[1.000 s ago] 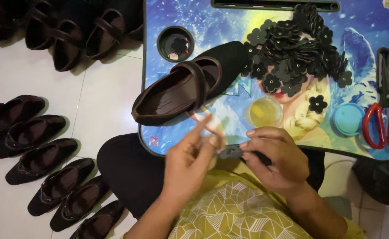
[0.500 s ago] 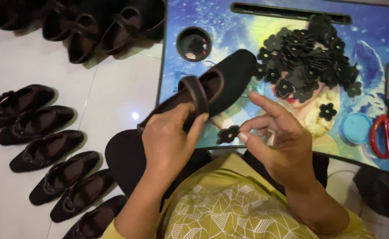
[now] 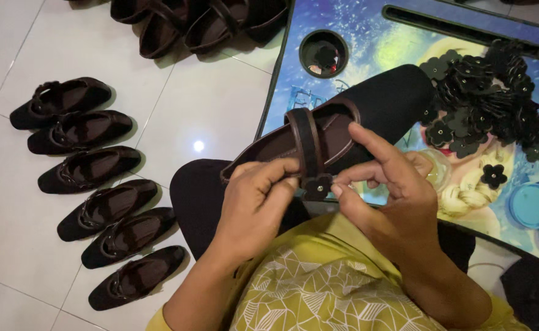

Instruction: The person sits on the floor with a lap tray, applies glue to black flower-shaped appliqués and presses them onto the straps of black Mary Jane shoes one at a time, setting finished shoes aside with other completed pairs.

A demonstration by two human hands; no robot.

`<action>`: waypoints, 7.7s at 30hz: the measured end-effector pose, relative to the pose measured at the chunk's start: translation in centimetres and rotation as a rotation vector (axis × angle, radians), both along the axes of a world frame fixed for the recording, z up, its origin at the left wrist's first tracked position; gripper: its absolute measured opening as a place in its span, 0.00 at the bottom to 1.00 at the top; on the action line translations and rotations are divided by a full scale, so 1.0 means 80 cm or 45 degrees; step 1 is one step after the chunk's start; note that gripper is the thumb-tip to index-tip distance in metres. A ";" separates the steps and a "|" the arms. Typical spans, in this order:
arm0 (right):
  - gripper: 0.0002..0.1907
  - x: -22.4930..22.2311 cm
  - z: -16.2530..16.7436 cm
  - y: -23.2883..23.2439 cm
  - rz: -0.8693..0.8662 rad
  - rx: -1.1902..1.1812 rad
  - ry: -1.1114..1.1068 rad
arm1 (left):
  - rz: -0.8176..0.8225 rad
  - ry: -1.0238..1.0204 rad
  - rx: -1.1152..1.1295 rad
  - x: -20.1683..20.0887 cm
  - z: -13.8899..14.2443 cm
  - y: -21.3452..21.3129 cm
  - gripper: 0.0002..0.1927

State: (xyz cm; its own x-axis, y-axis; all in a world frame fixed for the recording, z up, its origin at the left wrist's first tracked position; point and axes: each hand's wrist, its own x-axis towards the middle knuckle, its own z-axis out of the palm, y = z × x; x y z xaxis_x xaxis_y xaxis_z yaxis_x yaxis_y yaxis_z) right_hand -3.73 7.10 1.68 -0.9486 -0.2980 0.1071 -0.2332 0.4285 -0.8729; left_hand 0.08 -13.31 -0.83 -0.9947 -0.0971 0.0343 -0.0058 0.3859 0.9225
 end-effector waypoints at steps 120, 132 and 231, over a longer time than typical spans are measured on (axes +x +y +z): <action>0.38 0.112 -0.075 0.157 -0.512 -0.287 0.178 | -0.021 0.575 -1.056 -0.019 -0.044 0.110 0.18; 0.34 0.065 -0.067 0.249 -0.927 0.176 0.461 | -0.002 0.425 -1.122 -0.021 -0.039 0.091 0.21; 0.16 0.062 -0.015 0.111 -0.087 0.417 0.553 | -0.225 -0.489 1.170 0.010 -0.024 0.145 0.27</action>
State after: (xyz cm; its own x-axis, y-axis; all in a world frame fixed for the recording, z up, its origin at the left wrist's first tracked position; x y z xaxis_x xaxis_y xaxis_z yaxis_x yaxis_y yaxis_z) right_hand 1.22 15.99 0.47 -0.8562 -0.3206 0.4050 -0.5044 0.6884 -0.5213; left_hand 0.88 -1.68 -2.72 -0.9253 0.2252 -0.3051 -0.3765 -0.4490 0.8103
